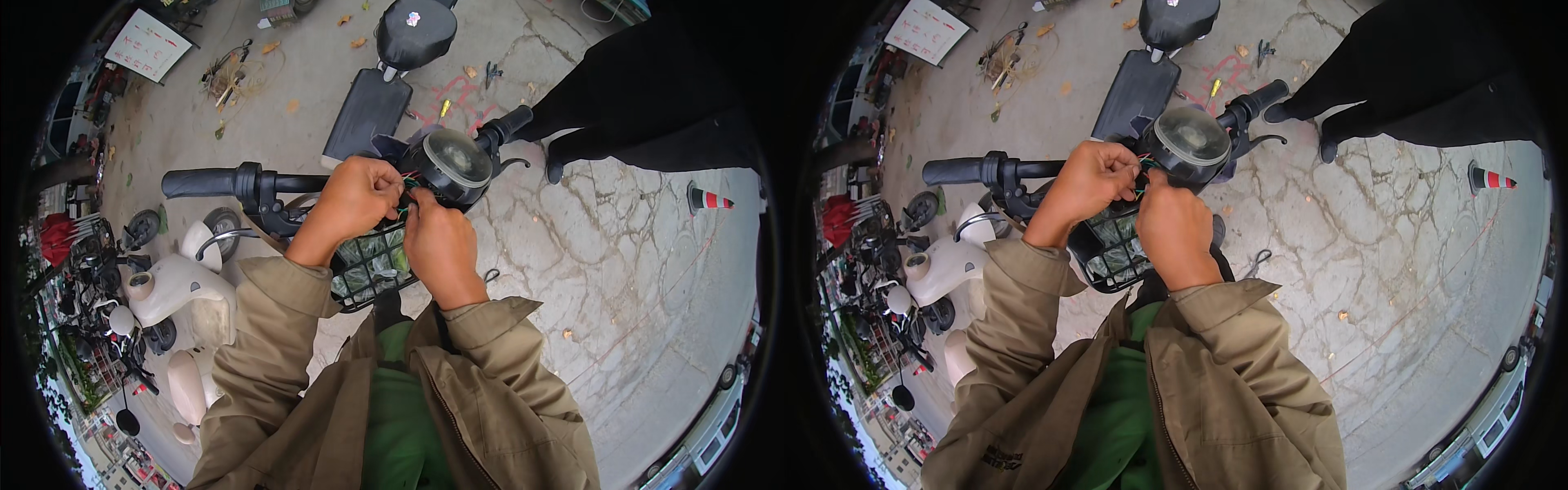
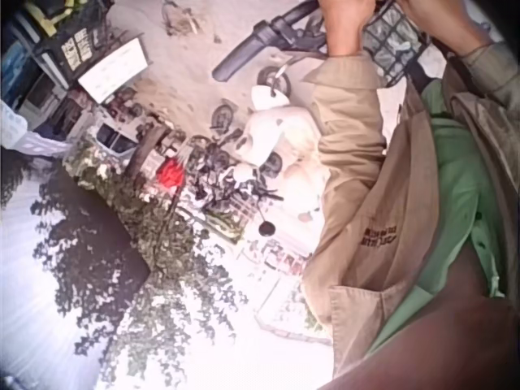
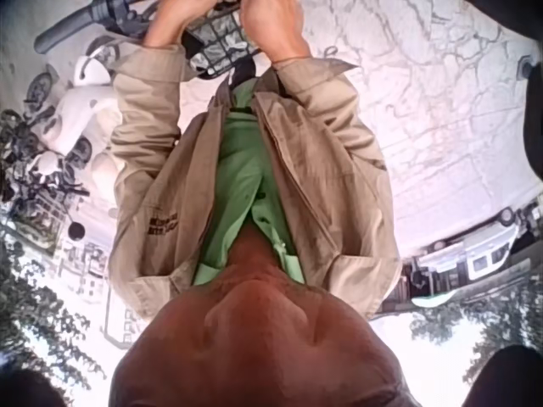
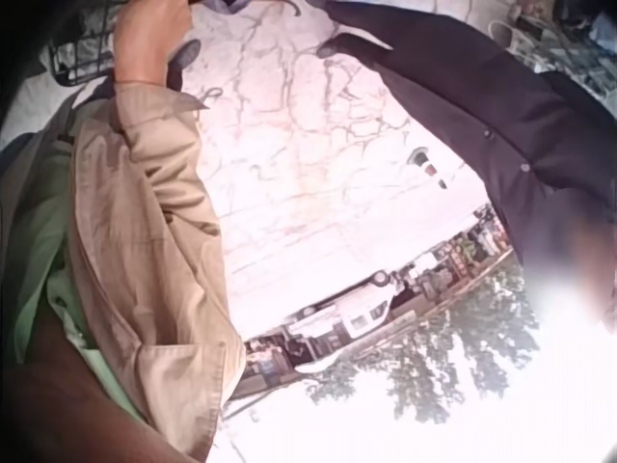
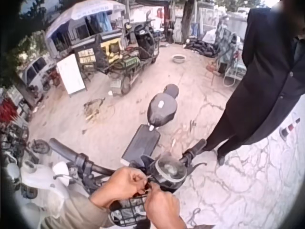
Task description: The person repairs the electrical wiring of an electric scooter's headlight assembly. They separate and connect multiple colored wires by hand, then reposition the headlight unit.
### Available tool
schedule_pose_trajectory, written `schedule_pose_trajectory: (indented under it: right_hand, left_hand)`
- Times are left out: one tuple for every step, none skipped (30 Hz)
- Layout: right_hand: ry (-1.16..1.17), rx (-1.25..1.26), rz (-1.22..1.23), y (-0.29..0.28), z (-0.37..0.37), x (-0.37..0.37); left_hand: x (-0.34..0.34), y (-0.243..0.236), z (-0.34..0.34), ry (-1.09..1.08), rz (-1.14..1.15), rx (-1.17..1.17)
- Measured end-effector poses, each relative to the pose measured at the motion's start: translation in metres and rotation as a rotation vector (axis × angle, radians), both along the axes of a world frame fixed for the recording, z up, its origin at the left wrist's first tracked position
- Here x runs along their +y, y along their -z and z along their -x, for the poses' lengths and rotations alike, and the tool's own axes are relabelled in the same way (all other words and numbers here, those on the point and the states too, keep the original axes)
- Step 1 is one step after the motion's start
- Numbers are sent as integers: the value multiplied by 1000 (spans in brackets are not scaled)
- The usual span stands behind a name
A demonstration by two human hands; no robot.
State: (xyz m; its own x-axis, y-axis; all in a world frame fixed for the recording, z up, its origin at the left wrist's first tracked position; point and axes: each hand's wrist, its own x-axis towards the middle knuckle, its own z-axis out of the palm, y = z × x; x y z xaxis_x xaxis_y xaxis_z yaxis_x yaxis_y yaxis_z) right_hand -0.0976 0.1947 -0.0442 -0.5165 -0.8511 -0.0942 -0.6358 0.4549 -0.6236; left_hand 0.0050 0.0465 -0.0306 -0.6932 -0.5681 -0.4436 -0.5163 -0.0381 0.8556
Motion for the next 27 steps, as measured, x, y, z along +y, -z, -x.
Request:
schedule_pose_trajectory:
  right_hand:
    - [11, 13, -11, 0, -1, -1]
    - [20, 14, -16, -1, -2, -1]
    - [30, 16, -21, -1, -2, -1]
    - [40, 17, -25, -2, -1, -1]
    - [51, 21, -21, -2, -1, 0]
    - [63, 25, -16, -2, 0, 2]
    - [76, 30, -14, -2, 1, 4]
    - [66, 28, 5, -1, 2, 7]
    - [55, 25, 24, 0, 4, 10]
    - [46, 21, 44, 1, 5, 13]
    - [44, 14, 46, 1, 6, 15]
    - [43, 6, 48, 1, 7, 18]
    - [40, -1, 52, 0, 7, 19]
    - [33, -9, 61, -1, 8, 20]
    - [25, -16, 70, -3, 10, 21]
    - [18, -23, 81, -4, 11, 21]
    - [5, 0, 82, -4, 12, 22]
    - [-8, 24, 84, -4, 12, 23]
    - [-22, 48, 87, -4, 13, 23]
    - [-16, 40, 94, -5, 14, 23]
    - [-10, 34, 101, -7, 14, 24]
    - [-4, 30, 106, -8, 16, 25]
    - [17, 31, 124, -8, 16, 25]
    - [38, 32, 141, -8, 16, 26]
    - [58, 32, 161, -7, 16, 26]
    - [72, 39, 148, -8, 16, 26]
    - [86, 47, 136, -8, 15, 25]
  left_hand:
    - [-1, 0, -1, -11, -13, 10]
    - [-1, 1, -1, -22, -26, 20]
    - [-1, 1, -2, -25, -28, 17]
    - [-1, 1, -1, -28, -29, 15]
    - [-1, 1, -1, -30, -30, 12]
    - [-1, 0, -1, -27, -22, 6]
    - [-2, -2, 0, -22, -15, 1]
    - [-2, -3, 1, -18, -8, -5]
    - [-1, -3, 1, -24, -9, -6]
    - [-1, -3, 1, -30, -9, -8]
    - [-1, -4, 2, -36, -9, -11]
    - [0, -5, 2, -29, -9, -20]
    - [-1, -8, 2, -23, -7, -30]
    - [-1, -9, 1, -17, -5, -40]
    - [-1, -10, 1, -2, 11, -43]
    - [-2, -10, 0, 15, 28, -46]
    - [-2, -11, 0, 31, 45, -48]
    - [-3, -11, -1, 46, 51, -59]
    - [-4, -13, -1, 60, 59, -69]
    - [-4, -14, -2, 74, 68, -80]
    - [-3, -17, -2, 77, 107, -97]
    - [-1, -20, -1, 79, 144, -110]
    - [0, -23, -1, 81, 182, -122]
    - [-1, -22, -1, 80, 186, -112]
    - [-1, -20, -2, 77, 192, -103]
    - [-1, -18, -3, 74, 197, -95]
    - [0, -18, -3, 59, 182, -82]
